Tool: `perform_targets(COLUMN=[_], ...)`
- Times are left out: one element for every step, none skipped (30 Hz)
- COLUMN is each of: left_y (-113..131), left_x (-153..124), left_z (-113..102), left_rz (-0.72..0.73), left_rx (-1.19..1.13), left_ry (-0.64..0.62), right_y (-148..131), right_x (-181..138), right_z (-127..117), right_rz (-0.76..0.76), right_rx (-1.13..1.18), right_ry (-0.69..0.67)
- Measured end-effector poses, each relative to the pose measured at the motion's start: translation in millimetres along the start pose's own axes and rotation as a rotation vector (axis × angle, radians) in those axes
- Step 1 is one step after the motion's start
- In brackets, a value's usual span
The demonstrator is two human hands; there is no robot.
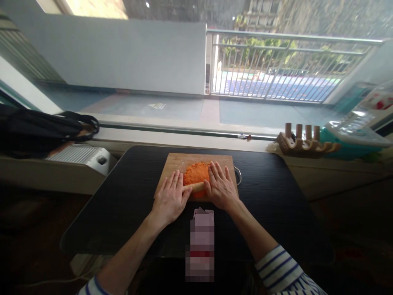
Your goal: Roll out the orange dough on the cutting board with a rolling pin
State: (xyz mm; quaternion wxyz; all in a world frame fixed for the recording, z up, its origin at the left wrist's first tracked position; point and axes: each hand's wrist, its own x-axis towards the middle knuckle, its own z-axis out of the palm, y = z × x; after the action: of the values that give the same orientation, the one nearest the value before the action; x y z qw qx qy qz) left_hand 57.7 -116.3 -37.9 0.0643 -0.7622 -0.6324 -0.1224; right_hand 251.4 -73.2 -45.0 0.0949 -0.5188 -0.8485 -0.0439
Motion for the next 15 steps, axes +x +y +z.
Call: perform_targets(left_y=[1,2,3,3,3,2,1,0,-2,-5,-7,-10,-12,-14,-15], left_x=[-2,-4,-6,-7,-8,-9,-10,-10,-11,-12,-13,-14,-16,-17,-18], left_z=[1,1,2,2,2,2,2,2,2,2,1,1,1,1,1], left_rz=[0.003,0.008,0.014,0.018,0.019,0.018,0.014,0.008,0.003,0.001,0.002,0.007,0.015,0.025,0.035], left_rx=[0.001,0.002,0.002,0.005,0.008,0.009,0.008,0.005,-0.001,-0.006,-0.010,-0.010,-0.007,-0.004,-0.001], left_ry=[0.022,0.042,0.056,0.062,0.061,0.056,0.049,0.046,0.047,0.053,0.062,0.070,0.075,0.078,0.078], right_y=[1,1,2,2,3,3,3,2,2,2,1,1,0,0,0], right_x=[-1,-2,-1,1,4,8,14,20,26,32,38,43,47,51,55], right_z=[0,0,-1,-2,-4,-6,-8,-9,-11,-12,-13,-13,-13,-12,-12], right_rz=[-0.003,-0.006,-0.008,-0.009,-0.008,-0.005,0.000,0.004,0.009,0.012,0.013,0.011,0.009,0.011,0.015], right_rx=[0.006,0.013,0.023,0.033,0.044,0.054,0.063,0.069,0.073,0.076,0.079,0.084,0.090,0.098,0.110], right_ry=[0.002,0.000,-0.010,-0.029,-0.054,-0.082,-0.108,-0.125,-0.135,-0.139,-0.141,-0.143,-0.148,-0.155,-0.163])
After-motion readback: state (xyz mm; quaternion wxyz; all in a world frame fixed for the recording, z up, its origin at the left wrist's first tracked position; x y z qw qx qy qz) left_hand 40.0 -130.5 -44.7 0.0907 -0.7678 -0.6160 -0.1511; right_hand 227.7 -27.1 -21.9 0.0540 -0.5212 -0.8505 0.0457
